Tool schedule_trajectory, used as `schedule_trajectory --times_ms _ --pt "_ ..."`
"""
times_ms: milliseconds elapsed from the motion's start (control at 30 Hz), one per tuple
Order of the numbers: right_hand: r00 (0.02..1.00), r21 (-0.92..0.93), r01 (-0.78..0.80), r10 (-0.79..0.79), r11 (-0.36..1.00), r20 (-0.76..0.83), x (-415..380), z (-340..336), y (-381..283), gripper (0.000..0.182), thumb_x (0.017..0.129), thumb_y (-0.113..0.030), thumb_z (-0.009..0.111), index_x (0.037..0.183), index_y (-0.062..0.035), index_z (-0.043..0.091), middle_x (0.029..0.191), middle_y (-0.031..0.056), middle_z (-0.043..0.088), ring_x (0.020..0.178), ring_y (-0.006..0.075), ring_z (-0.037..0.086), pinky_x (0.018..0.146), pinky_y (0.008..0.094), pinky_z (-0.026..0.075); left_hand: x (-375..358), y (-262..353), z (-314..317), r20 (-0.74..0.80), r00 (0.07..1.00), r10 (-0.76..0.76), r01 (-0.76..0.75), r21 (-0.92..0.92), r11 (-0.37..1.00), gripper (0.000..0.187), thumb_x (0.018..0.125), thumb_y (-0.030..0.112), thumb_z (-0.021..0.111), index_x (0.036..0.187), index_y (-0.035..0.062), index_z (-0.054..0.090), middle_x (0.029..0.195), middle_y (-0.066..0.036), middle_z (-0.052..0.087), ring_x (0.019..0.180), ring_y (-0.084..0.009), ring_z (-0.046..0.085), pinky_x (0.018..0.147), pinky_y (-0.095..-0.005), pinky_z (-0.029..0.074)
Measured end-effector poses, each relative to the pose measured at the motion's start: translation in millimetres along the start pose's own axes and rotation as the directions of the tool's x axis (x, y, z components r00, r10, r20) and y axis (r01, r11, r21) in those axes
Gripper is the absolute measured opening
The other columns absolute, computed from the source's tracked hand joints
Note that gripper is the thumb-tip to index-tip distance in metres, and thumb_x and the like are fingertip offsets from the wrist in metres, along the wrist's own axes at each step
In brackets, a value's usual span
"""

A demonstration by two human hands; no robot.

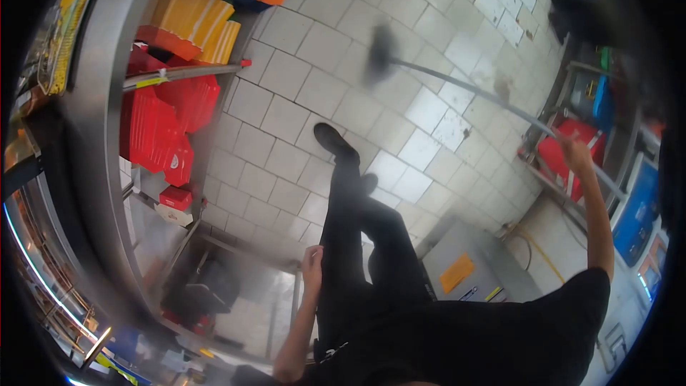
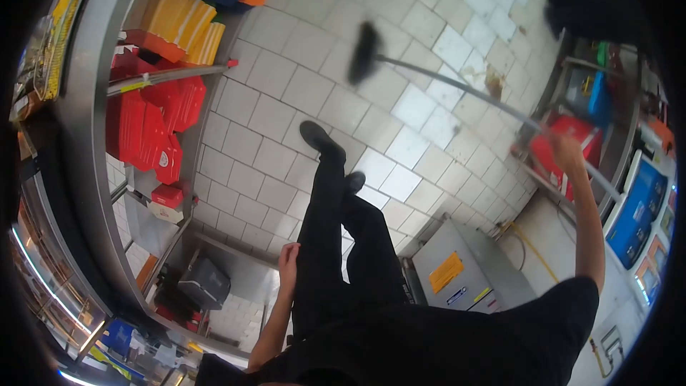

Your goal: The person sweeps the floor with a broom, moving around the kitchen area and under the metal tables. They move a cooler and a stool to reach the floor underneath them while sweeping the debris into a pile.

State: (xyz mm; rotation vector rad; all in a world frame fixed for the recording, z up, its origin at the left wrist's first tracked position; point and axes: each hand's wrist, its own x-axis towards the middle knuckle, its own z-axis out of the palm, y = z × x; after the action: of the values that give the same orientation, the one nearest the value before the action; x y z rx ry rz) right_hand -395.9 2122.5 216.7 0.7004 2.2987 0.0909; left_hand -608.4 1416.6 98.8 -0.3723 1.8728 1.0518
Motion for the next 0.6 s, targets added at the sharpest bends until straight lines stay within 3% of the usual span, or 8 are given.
schedule_trajectory --times_ms 100,167,233,267,400,467,600 --pt "0.996 -0.099 -0.056 0.062 0.994 0.065 -43 -75 3 0.043 0.090 -0.015 0.049 0.132 -0.0242 0.053 0.075 0.0219 0.062 0.067 0.0417 0.060 0.064 0.0506 0.048 13 19 2 0.011 0.998 -0.057 0.057 -0.016 0.998 0.019 0.096 0.018 0.052 0.106 0.0035 0.059 0.104 -0.008 0.061 0.099 -0.0183 0.058 0.088 -0.0294 0.044" --pt "0.987 0.011 -0.149 0.148 0.989 0.058 -61 -92 13 0.043 0.089 -0.014 0.051 0.130 -0.0232 0.055 0.076 0.0233 0.061 0.070 0.0427 0.061 0.065 0.0498 0.049 24 27 -1 0.010 0.997 -0.075 0.075 -0.040 0.996 0.018 0.096 0.018 0.053 0.106 0.0039 0.059 0.105 -0.007 0.061 0.100 -0.0182 0.058 0.088 -0.0293 0.044" --pt "0.992 0.084 -0.123 0.122 0.989 0.020 -65 -87 12 0.043 0.089 -0.013 0.051 0.131 -0.0231 0.055 0.076 0.0238 0.061 0.071 0.0426 0.061 0.065 0.0489 0.049 31 31 -5 0.011 0.996 -0.091 0.091 -0.031 0.995 0.018 0.096 0.018 0.054 0.105 0.0039 0.059 0.105 -0.007 0.061 0.100 -0.0182 0.058 0.086 -0.0295 0.045" --pt "0.994 0.167 -0.108 0.112 0.980 -0.015 -58 -81 12 0.044 0.089 -0.013 0.051 0.131 -0.0230 0.054 0.077 0.0242 0.061 0.072 0.0425 0.061 0.065 0.0479 0.049 31 31 -5 0.012 0.994 -0.105 0.105 -0.022 0.994 0.018 0.096 0.018 0.055 0.105 0.0038 0.059 0.104 -0.007 0.061 0.100 -0.0182 0.058 0.085 -0.0296 0.046" --pt "0.987 0.303 -0.141 0.110 0.942 0.117 40 -49 -67 0.043 0.091 -0.012 0.051 0.131 -0.0242 0.054 0.091 0.0232 0.062 0.082 0.0404 0.062 0.068 0.0455 0.050 34 47 3 0.001 0.989 -0.148 0.148 -0.016 0.989 0.017 0.095 0.016 0.055 0.106 0.0027 0.059 0.104 -0.007 0.061 0.099 -0.0179 0.058 0.085 -0.0297 0.045" --pt "0.991 0.340 -0.093 0.054 0.936 0.122 104 -10 -100 0.042 0.091 -0.013 0.051 0.131 -0.0247 0.054 0.094 0.0227 0.062 0.084 0.0400 0.062 0.068 0.0434 0.050 36 52 9 -0.024 0.987 -0.161 0.160 -0.028 0.987 0.016 0.095 0.014 0.055 0.106 0.0023 0.059 0.104 -0.007 0.061 0.101 -0.0181 0.058 0.088 -0.0300 0.044" --pt "0.942 0.528 0.326 -0.222 0.784 -0.251 234 135 -165 0.046 0.090 -0.014 0.050 0.135 -0.0258 0.050 0.074 0.0199 0.061 0.070 0.0393 0.060 0.064 0.0459 0.048 36 64 24 -0.088 0.994 -0.067 0.074 0.077 0.994 0.014 0.094 0.012 0.054 0.105 0.0040 0.059 0.110 -0.007 0.059 0.108 -0.0180 0.054 0.092 -0.0319 0.042"
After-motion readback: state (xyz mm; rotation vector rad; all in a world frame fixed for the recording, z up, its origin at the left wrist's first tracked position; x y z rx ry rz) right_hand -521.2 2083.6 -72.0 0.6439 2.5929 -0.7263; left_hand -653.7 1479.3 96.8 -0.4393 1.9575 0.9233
